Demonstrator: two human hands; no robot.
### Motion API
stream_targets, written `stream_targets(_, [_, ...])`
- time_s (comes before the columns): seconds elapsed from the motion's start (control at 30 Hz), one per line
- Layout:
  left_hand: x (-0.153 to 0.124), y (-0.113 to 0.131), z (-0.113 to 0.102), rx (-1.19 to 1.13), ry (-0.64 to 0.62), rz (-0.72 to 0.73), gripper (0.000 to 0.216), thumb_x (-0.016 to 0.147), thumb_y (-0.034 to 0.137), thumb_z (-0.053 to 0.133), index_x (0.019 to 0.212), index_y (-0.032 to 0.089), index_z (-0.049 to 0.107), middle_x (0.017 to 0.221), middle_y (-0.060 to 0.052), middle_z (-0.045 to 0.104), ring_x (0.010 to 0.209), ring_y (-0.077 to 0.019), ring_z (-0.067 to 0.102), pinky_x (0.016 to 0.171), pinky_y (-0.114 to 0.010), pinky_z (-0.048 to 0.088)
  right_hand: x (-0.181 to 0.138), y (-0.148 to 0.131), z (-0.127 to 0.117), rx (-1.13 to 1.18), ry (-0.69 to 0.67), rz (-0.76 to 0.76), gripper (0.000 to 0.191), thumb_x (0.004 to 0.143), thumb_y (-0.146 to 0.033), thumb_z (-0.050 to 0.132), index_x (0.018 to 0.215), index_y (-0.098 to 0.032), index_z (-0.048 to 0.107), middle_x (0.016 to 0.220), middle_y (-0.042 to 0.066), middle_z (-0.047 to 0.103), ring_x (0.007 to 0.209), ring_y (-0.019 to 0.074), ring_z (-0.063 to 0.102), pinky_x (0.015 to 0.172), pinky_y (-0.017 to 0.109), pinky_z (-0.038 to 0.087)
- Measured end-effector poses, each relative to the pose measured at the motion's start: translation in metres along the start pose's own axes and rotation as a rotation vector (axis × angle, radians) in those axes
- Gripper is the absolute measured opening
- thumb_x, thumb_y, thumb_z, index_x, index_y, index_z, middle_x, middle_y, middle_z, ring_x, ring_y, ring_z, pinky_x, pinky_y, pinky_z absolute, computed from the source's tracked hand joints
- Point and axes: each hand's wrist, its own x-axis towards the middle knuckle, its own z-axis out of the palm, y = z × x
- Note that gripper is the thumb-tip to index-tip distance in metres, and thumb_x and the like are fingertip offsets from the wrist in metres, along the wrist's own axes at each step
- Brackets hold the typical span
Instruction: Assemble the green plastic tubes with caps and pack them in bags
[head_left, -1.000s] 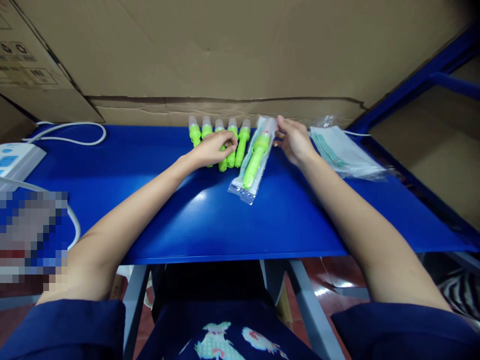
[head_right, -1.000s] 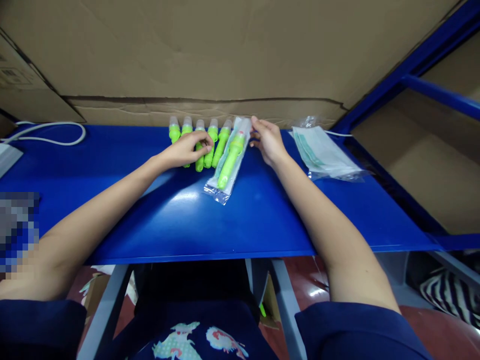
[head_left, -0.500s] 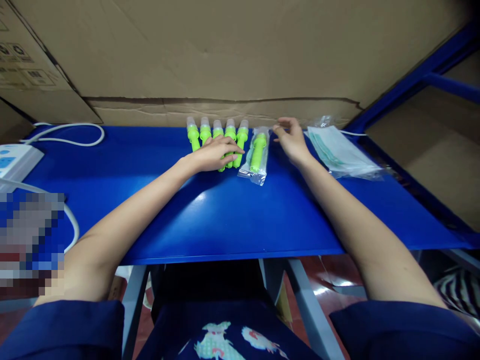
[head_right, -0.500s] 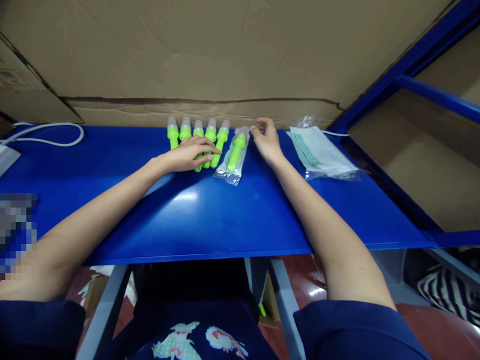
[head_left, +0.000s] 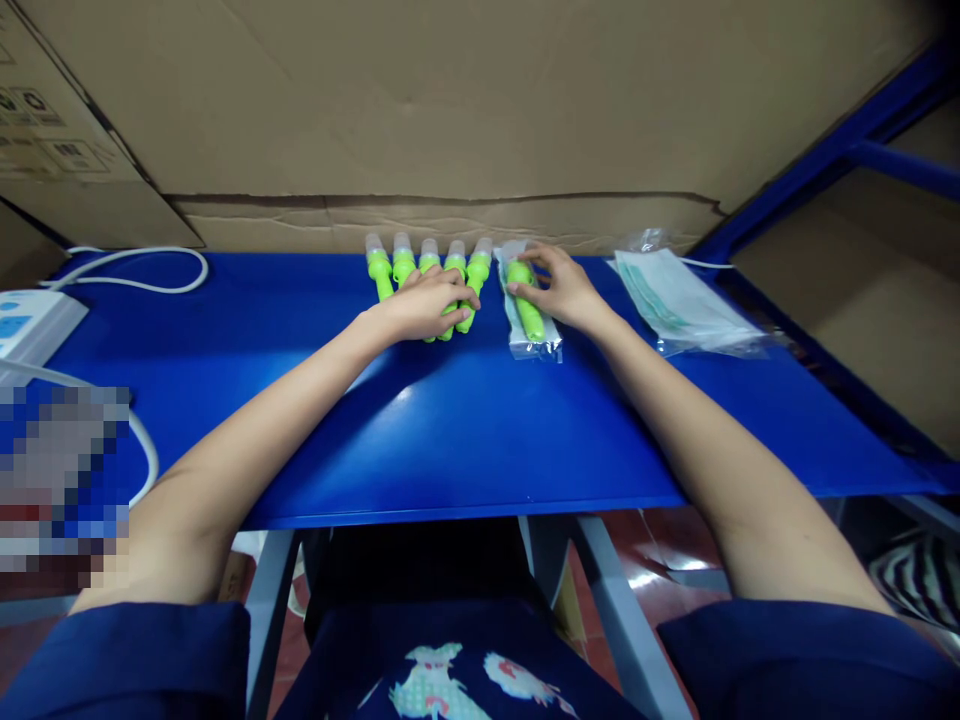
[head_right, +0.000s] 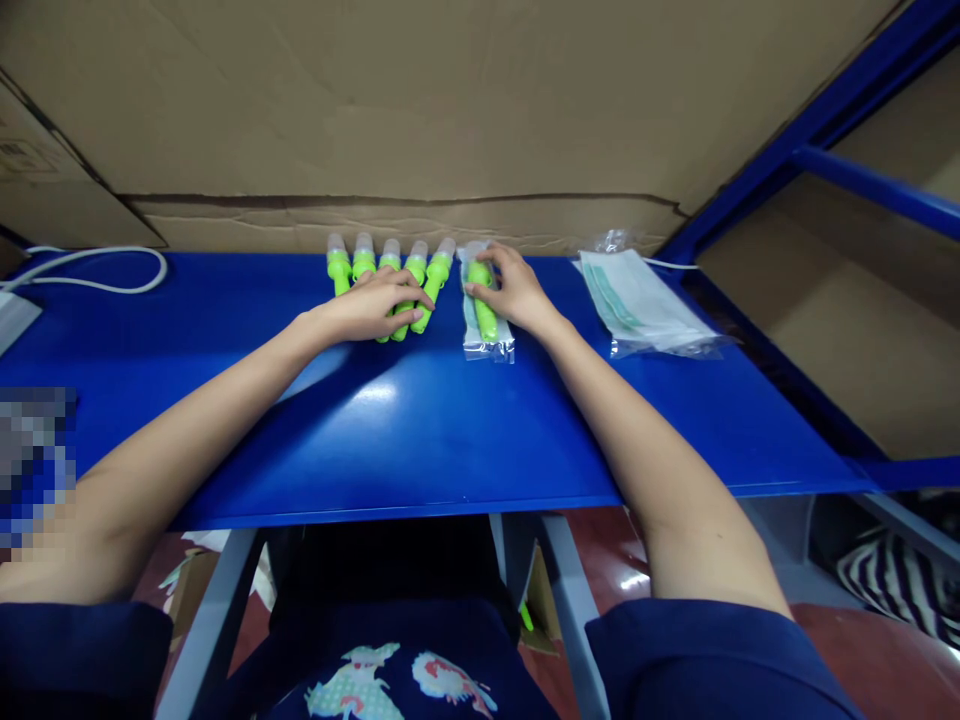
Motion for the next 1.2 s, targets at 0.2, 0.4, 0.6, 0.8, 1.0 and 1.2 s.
stream_targets(0.2, [0.001, 0.001, 0.000, 0.021, 0.013, -0.012, 0.037, 0.102, 0.033, 0.048, 0.129, 0.024, 0.071, 0.129, -0.012, 0.063, 0.128, -0.0338, 0.052, 0.110, -0.053, 0.038, -0.001, 0.007, -0.012, -0.171, 0.114, -0.040, 0.043, 0.088, -0.051, 0.071, 0.123, -0.025, 0.066, 0.137, 0.016, 0.061, 0.136, 0.0384, 0.054, 0.113, 0.063, 0.048])
stream_targets(0.4, [0.000, -0.010, 0.007, -0.025, 0.082, -0.052, 0.047, 0.100, 0.029, 0.050, 0.146, 0.023, 0.058, 0.153, -0.015, 0.051, 0.151, -0.0354, 0.035, 0.122, -0.056, 0.029, -0.002, 0.010, -0.012, -0.220, 0.142, -0.033, 0.039, 0.097, -0.056, 0.056, 0.117, -0.024, 0.067, 0.126, 0.017, 0.064, 0.125, 0.0369, 0.060, 0.110, 0.063, 0.050])
stream_targets(0.6, [-0.002, -0.023, 0.009, -0.095, 0.096, -0.199, 0.042, 0.095, 0.031, 0.059, 0.136, 0.028, 0.065, 0.178, -0.009, 0.007, 0.163, -0.0460, -0.006, 0.121, -0.080, 0.000, -0.002, 0.007, -0.009, -0.256, 0.162, -0.044, 0.039, 0.098, -0.053, 0.053, 0.118, -0.022, 0.066, 0.126, 0.018, 0.064, 0.123, 0.0370, 0.061, 0.111, 0.060, 0.050])
stream_targets(0.8, [-0.004, -0.029, 0.007, 0.006, 0.124, -0.196, 0.035, 0.089, 0.030, 0.063, 0.123, 0.028, 0.072, 0.178, -0.006, 0.015, 0.164, -0.0442, -0.003, 0.118, -0.080, -0.018, -0.001, 0.010, -0.009, -0.216, 0.125, -0.025, 0.041, 0.097, -0.055, 0.056, 0.122, -0.024, 0.066, 0.130, 0.017, 0.061, 0.126, 0.0378, 0.060, 0.112, 0.062, 0.048])
stream_targets(1.0, [-0.006, -0.025, 0.001, 0.051, -0.045, -0.218, 0.046, 0.096, 0.027, 0.048, 0.141, 0.023, 0.058, 0.177, -0.011, 0.014, 0.166, -0.0367, 0.002, 0.124, -0.079, -0.002, -0.001, 0.009, -0.009, -0.241, 0.090, -0.004, 0.037, 0.097, -0.046, 0.056, 0.122, -0.020, 0.065, 0.133, 0.019, 0.059, 0.128, 0.0389, 0.058, 0.114, 0.061, 0.046])
stream_targets(1.2, [-0.006, -0.012, -0.001, 0.124, -0.112, -0.410, 0.051, 0.101, 0.033, 0.038, 0.151, 0.024, 0.049, 0.179, -0.009, 0.003, 0.166, -0.0366, -0.004, 0.126, -0.076, -0.001, -0.003, 0.000, -0.011, -0.357, 0.094, 0.032, 0.027, 0.096, -0.031, 0.053, 0.118, -0.021, 0.065, 0.132, 0.017, 0.060, 0.128, 0.0350, 0.059, 0.112, 0.054, 0.049])
